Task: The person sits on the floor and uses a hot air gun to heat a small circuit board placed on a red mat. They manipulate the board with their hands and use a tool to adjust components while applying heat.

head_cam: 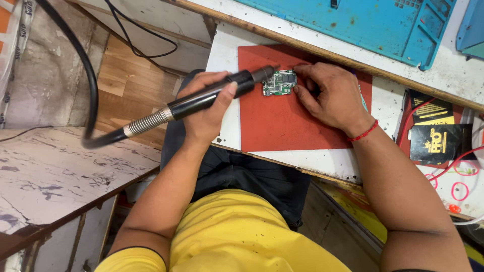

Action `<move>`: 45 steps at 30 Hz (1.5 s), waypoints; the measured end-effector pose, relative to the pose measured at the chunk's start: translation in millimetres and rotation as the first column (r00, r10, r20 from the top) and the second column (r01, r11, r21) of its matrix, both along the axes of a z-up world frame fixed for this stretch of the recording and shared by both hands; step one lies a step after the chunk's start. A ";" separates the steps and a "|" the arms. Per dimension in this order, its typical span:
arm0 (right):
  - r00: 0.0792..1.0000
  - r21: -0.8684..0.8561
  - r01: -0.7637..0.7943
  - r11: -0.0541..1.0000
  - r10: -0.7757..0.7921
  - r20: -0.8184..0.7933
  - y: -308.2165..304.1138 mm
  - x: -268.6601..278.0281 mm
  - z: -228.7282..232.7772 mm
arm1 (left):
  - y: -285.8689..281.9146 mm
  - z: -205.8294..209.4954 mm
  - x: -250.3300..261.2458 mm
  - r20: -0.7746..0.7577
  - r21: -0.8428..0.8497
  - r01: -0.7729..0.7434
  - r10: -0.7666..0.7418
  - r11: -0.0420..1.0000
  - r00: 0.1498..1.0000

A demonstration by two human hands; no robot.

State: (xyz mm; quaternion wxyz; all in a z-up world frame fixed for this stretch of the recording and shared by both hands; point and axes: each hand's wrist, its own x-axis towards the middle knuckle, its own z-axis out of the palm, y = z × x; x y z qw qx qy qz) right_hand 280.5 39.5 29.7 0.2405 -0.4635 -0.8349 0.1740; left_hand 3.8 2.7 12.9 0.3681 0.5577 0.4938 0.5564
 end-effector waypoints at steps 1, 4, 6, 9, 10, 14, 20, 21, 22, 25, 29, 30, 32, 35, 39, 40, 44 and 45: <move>1.000 -0.003 0.002 1.000 -0.002 -0.002 1.1 0.1 -0.4 | 1.2 1.0 -1.9 -0.027 0.037 0.067 -0.066 0.997 0.997; 1.000 -0.018 0.010 1.000 -0.010 0.002 -1.6 1.2 -0.5 | -0.7 -0.5 -3.5 -0.047 0.066 0.124 -0.121 0.990 0.992; 1.000 -0.019 0.006 1.000 -0.006 0.003 -1.3 0.2 -0.3 | -1.6 -3.8 0.8 0.002 -0.011 -0.018 0.018 1.000 1.000; 1.000 -0.014 0.014 1.000 -0.013 0.002 -1.2 0.3 0.0 | 2.8 -3.2 -8.2 -0.081 0.088 0.154 -0.147 0.984 0.986; 1.000 -0.020 0.010 1.000 -0.010 0.003 -0.9 0.6 0.2 | 1.1 -4.0 -6.7 -0.056 0.077 0.143 -0.138 0.987 0.989; 0.999 0.007 0.004 1.000 -0.004 0.033 -0.9 0.5 0.3 | -0.2 -2.8 -7.1 -0.003 0.010 0.097 -0.097 0.995 0.995; 1.000 0.007 -0.007 1.000 0.007 0.011 -1.7 0.6 1.5 | 1.1 -6.5 -4.6 0.030 0.066 0.069 -0.071 0.995 0.997; 1.000 -0.006 -0.007 1.000 0.008 0.009 -1.8 -0.2 0.7 | 1.7 -8.0 -4.4 0.094 0.008 0.021 -0.022 1.000 0.995; 1.000 -0.015 -0.001 1.000 0.002 0.010 -0.8 -0.1 0.2 | 2.1 -9.1 -5.2 0.031 0.055 0.085 -0.087 0.995 0.996; 1.000 -0.008 -0.006 1.000 0.006 0.008 0.6 0.7 2.2 | 2.1 -10.1 -6.1 -0.047 0.092 0.126 -0.122 0.988 0.991; 1.000 0.007 -0.014 1.000 0.014 0.006 -0.6 0.1 0.5 | 0.5 -4.8 -2.7 0.004 -0.046 0.005 -0.005 0.999 1.000; 1.000 0.000 -0.011 1.000 0.011 0.004 -1.0 1.3 0.7 | 0.7 -3.1 -1.9 -0.012 -0.050 0.017 -0.018 0.999 1.000; 1.000 -0.006 -0.011 1.000 0.011 0.000 -0.4 0.9 0.7 | 0.2 -1.0 -0.4 -0.114 0.086 0.109 -0.099 0.990 0.989; 1.000 -0.028 0.016 0.999 -0.016 -0.005 -0.1 -0.1 0.2 | 0.1 -3.0 -1.8 -0.071 0.085 0.115 -0.110 0.990 0.991; 0.999 0.017 0.021 1.000 -0.021 -0.031 -2.5 -1.3 -3.4 | 0.7 -11.5 -8.0 -0.062 0.045 0.126 -0.124 0.991 0.990; 0.999 0.072 0.009 0.997 -0.005 -0.053 0.6 -2.0 -1.2 | 2.9 -11.8 -4.4 -0.066 0.046 0.072 -0.069 0.996 0.995; 0.997 -0.087 0.072 0.994 -0.074 -0.017 -0.2 -8.2 11.0 | 4.4 -2.7 -2.7 -0.023 0.022 0.010 -0.009 1.000 1.000; 0.996 -0.122 0.082 0.989 -0.085 -0.015 1.1 -8.5 9.8 | 8.1 -3.4 -4.4 -0.026 0.084 0.080 -0.078 0.993 0.997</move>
